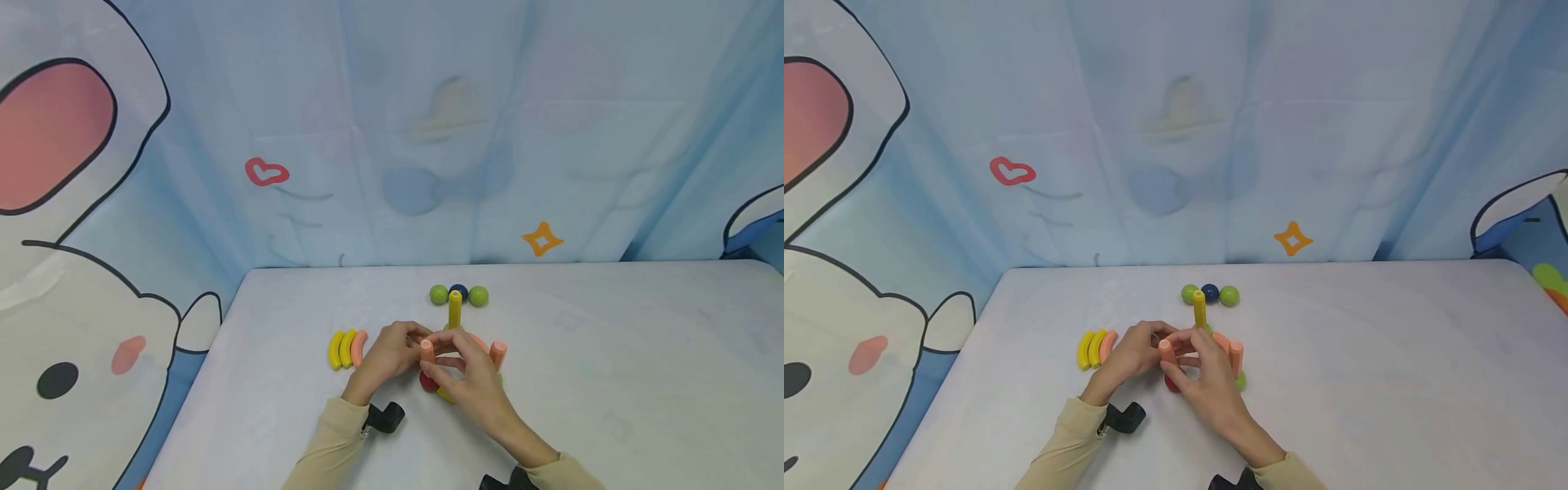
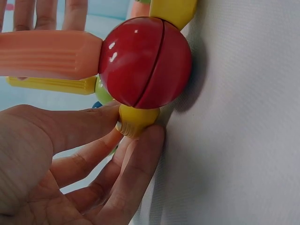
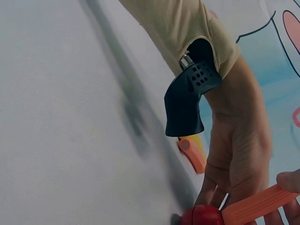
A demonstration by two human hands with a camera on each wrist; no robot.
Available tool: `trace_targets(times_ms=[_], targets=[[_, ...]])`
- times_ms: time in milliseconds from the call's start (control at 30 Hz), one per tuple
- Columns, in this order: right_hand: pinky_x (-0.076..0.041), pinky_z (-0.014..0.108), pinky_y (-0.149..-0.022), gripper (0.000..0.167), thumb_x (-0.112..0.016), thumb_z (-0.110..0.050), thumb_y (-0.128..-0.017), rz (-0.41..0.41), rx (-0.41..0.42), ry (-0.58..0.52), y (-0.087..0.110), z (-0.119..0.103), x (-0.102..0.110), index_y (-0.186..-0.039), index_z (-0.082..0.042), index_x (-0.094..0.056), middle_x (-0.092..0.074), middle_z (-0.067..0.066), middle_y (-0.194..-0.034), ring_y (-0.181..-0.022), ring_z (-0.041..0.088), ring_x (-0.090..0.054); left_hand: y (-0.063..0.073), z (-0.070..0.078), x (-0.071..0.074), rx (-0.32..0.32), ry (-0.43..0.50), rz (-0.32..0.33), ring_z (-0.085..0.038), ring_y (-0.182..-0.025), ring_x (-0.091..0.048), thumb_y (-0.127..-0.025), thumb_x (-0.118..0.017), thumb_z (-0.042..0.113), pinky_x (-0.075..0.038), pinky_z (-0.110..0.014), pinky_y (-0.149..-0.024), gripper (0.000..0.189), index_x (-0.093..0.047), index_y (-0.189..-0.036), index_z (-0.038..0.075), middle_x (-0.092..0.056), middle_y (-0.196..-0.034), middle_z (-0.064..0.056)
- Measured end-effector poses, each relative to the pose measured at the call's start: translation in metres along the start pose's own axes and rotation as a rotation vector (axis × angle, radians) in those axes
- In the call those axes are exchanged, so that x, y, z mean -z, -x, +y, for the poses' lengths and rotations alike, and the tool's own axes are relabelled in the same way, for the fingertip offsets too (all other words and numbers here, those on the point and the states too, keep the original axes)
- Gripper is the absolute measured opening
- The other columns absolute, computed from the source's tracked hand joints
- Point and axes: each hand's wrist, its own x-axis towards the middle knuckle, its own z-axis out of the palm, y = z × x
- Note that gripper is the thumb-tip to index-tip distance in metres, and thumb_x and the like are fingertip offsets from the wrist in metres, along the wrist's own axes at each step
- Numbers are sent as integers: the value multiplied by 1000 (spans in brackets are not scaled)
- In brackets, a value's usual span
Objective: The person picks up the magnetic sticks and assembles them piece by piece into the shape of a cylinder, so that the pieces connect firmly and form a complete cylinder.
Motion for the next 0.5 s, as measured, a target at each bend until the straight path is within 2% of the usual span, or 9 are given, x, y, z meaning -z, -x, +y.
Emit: trace_targets(times_ms=[133,300,500], targets=[[-61,29,-86,36,-79,13,-85,-2,5,3,1,1,-2,-116,0,-65,-65,10,-115,-103,16,-66,0,0,0,0,-2,-1,-10,-81,-60,-96,-74,11,-50,-23,-70,24,-76,-119,7,-71,-95,1],[-61,31,-85,38,-80,14,-83,-7,56,24,2,0,-4,-115,0,-66,-66,10,-115,-103,20,-66,0,0,1,5,-15,6,-10,-83,-62,-96,-75,13,-52,-25,-72,23,-77,-118,8,-72,-98,1],[-60,32,-91,36,-79,11,-86,-16,-34,-37,3,0,-5,-117,0,-65,-64,11,-120,-108,21,-65,-1,0,1,8,-16,3,-10,-82,-62,-95,-75,12,-52,-24,-71,22,-77,-117,8,-73,-97,0]])
